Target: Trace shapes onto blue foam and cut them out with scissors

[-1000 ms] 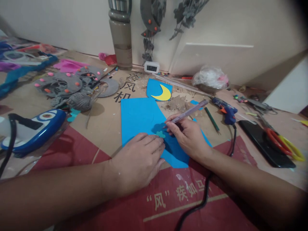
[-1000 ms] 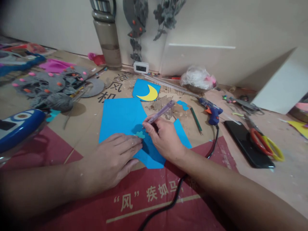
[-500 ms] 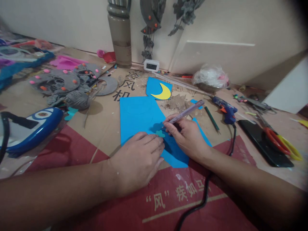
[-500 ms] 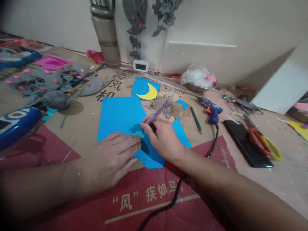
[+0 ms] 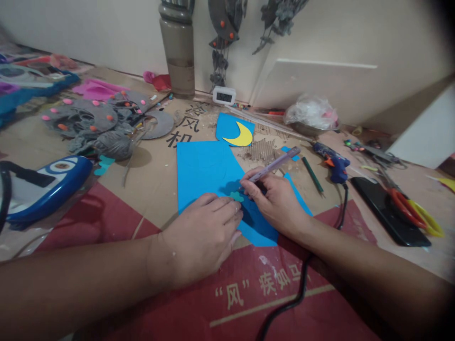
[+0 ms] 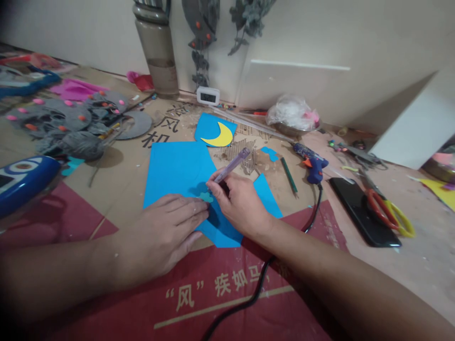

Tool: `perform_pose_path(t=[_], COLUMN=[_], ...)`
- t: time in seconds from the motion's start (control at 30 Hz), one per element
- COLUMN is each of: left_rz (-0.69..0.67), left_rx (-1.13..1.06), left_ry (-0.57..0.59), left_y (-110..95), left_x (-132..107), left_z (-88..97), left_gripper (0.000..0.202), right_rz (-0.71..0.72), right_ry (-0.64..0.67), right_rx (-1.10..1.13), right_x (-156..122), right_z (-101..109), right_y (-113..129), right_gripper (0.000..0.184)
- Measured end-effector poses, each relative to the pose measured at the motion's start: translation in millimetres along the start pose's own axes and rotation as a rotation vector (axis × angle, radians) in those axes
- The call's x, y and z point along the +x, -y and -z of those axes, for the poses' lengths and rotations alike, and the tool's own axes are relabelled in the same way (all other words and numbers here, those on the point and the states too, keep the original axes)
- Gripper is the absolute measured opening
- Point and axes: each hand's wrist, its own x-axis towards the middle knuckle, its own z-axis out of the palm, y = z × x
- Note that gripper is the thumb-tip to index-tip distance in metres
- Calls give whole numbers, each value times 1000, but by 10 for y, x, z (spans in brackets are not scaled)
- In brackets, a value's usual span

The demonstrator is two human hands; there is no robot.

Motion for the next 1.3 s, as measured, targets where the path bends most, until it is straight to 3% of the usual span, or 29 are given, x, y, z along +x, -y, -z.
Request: perform_pose_path(t=[1.3], left_rz=[-13], left_rx=[32], left_ry=[-31], left_y=[-9], left_x=[7], left_z=[15], left_gripper=[34], right_rz=[54], right_ry=[10], right_rx=[3], right_x=[49], right_z=[-30], right_y=[30], right_gripper=[19])
